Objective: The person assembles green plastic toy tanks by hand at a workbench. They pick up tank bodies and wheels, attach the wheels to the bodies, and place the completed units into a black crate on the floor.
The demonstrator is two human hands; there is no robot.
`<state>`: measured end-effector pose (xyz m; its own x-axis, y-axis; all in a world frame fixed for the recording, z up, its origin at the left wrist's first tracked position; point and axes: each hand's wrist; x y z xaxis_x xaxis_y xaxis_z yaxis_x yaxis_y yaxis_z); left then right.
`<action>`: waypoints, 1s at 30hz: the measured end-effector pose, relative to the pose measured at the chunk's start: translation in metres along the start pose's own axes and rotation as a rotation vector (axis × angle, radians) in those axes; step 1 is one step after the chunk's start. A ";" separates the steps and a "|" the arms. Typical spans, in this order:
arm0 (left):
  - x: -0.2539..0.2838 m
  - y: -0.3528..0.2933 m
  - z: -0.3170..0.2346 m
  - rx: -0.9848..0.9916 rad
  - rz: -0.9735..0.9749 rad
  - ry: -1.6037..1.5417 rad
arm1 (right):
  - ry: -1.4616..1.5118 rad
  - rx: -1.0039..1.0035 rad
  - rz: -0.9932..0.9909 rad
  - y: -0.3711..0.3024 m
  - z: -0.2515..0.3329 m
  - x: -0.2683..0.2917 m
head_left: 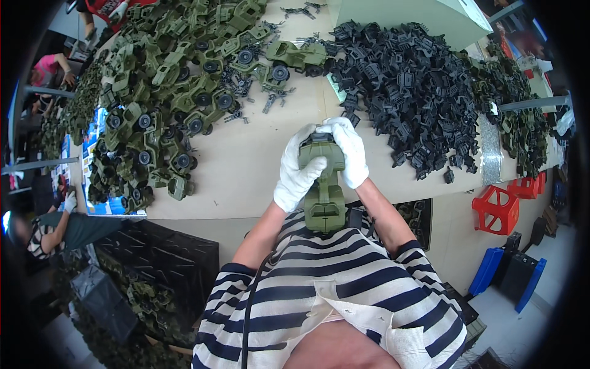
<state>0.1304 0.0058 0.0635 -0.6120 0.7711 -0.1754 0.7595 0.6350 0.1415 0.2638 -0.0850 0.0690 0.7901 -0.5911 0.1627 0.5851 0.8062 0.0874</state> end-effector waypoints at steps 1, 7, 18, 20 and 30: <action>0.002 0.000 0.002 -0.024 -0.029 0.092 | -0.031 -0.003 -0.010 0.000 -0.001 -0.002; -0.003 0.001 0.008 -0.200 -0.123 0.238 | -0.143 0.104 -0.115 -0.017 -0.001 -0.021; 0.037 0.042 0.030 0.023 -0.165 0.451 | -0.431 -0.027 -0.838 -0.016 -0.082 0.056; 0.097 0.061 0.014 -0.050 -0.329 1.003 | -0.687 0.020 -0.949 -0.047 -0.078 0.135; 0.278 0.085 0.036 0.261 -0.273 1.569 | -1.435 -0.720 -0.680 -0.232 -0.087 0.256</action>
<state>0.0324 0.2726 -0.0087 -0.2147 0.0315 0.9762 0.5102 0.8559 0.0846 0.3462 -0.4253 0.0049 -0.1524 0.0209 0.9881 0.9877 0.0384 0.1516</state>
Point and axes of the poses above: each hand's wrist, its own y-axis towards the middle knuckle, its own x-axis out of the back of the hand, z = x × y, and after that the axes turned 8 degrees about -y, right-handed
